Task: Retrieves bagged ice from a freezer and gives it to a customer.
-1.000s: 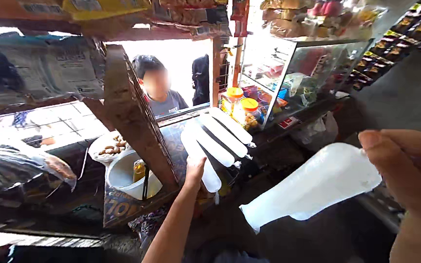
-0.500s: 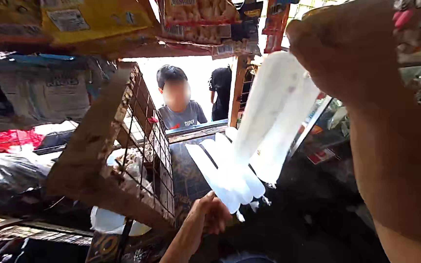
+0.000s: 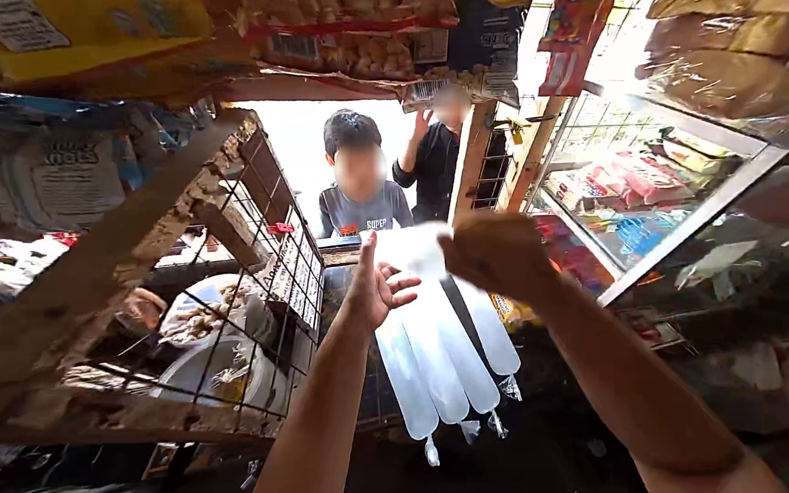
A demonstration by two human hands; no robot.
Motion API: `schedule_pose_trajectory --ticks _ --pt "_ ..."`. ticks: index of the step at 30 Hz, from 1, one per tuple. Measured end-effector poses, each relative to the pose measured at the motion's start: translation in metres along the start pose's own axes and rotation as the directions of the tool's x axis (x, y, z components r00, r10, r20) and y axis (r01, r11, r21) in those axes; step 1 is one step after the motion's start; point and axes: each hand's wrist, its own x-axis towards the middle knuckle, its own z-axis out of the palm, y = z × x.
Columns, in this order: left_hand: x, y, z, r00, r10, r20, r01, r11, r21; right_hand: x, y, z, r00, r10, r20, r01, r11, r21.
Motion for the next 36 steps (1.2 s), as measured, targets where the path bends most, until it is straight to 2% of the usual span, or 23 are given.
schedule_pose_trajectory --ticks 2,5,8,9,11,13,15,17,21,23,25,30,33,36 --pt "-0.003 -0.016 0.005 0.998 -0.005 -0.067 0.010 0.997 0.071 -0.045 -0.020 0.006 0.999 -0.004 0.037 0.000 0.996 0.095" --pt "-0.005 -0.046 0.003 0.996 0.004 -0.084 0.012 0.981 0.193 -0.098 -0.049 0.007 0.996 -0.012 0.086 -0.002 0.987 0.163" --pt "-0.008 -0.067 0.001 0.995 -0.003 -0.101 0.045 0.908 0.416 -0.148 -0.067 0.006 0.991 -0.017 0.131 -0.009 0.980 0.197" --pt "-0.010 -0.070 0.002 0.994 -0.014 -0.111 0.070 0.854 0.516 -0.165 -0.071 0.007 0.990 -0.012 0.142 -0.016 0.981 0.193" --pt "-0.011 -0.072 0.004 0.992 -0.025 -0.125 0.110 0.666 0.738 -0.196 -0.075 0.010 0.987 0.008 0.163 -0.036 0.984 0.173" --pt "-0.012 -0.073 0.007 0.989 -0.021 -0.147 0.137 0.506 0.851 -0.220 -0.076 0.012 0.981 0.043 0.190 -0.072 0.986 0.150" --pt "-0.013 -0.075 0.008 0.985 -0.007 -0.170 0.155 0.449 0.880 -0.234 -0.074 0.012 0.974 0.094 0.208 -0.126 0.982 0.142" --pt "-0.016 -0.078 0.005 0.983 0.029 -0.182 0.148 0.455 0.878 -0.241 -0.074 0.012 0.970 0.131 0.204 -0.162 0.976 0.144" --pt "-0.022 -0.091 -0.007 0.975 0.182 -0.129 0.022 0.499 0.866 -0.244 -0.084 0.020 0.966 0.193 0.171 -0.208 0.976 0.072" --pt "-0.025 -0.097 -0.014 0.954 0.270 -0.133 -0.013 0.478 0.878 -0.241 -0.093 0.026 0.961 0.219 0.171 -0.226 0.974 0.022" --pt "-0.025 -0.099 -0.014 0.936 0.312 -0.161 0.009 0.439 0.899 -0.237 -0.098 0.030 0.953 0.236 0.190 -0.239 0.971 -0.007" --pt "-0.030 -0.088 -0.003 0.951 0.178 -0.254 0.209 0.236 0.949 -0.239 -0.093 0.028 0.923 0.279 0.263 -0.269 0.960 -0.076" --pt "-0.032 -0.085 -0.017 0.959 0.170 -0.227 0.178 0.264 0.948 -0.241 -0.101 0.030 0.941 0.247 0.230 -0.248 0.968 -0.026" --pt "-0.032 -0.087 -0.036 0.971 0.190 -0.144 0.070 0.353 0.933 -0.238 -0.121 0.035 0.971 0.157 0.179 -0.182 0.974 0.135"
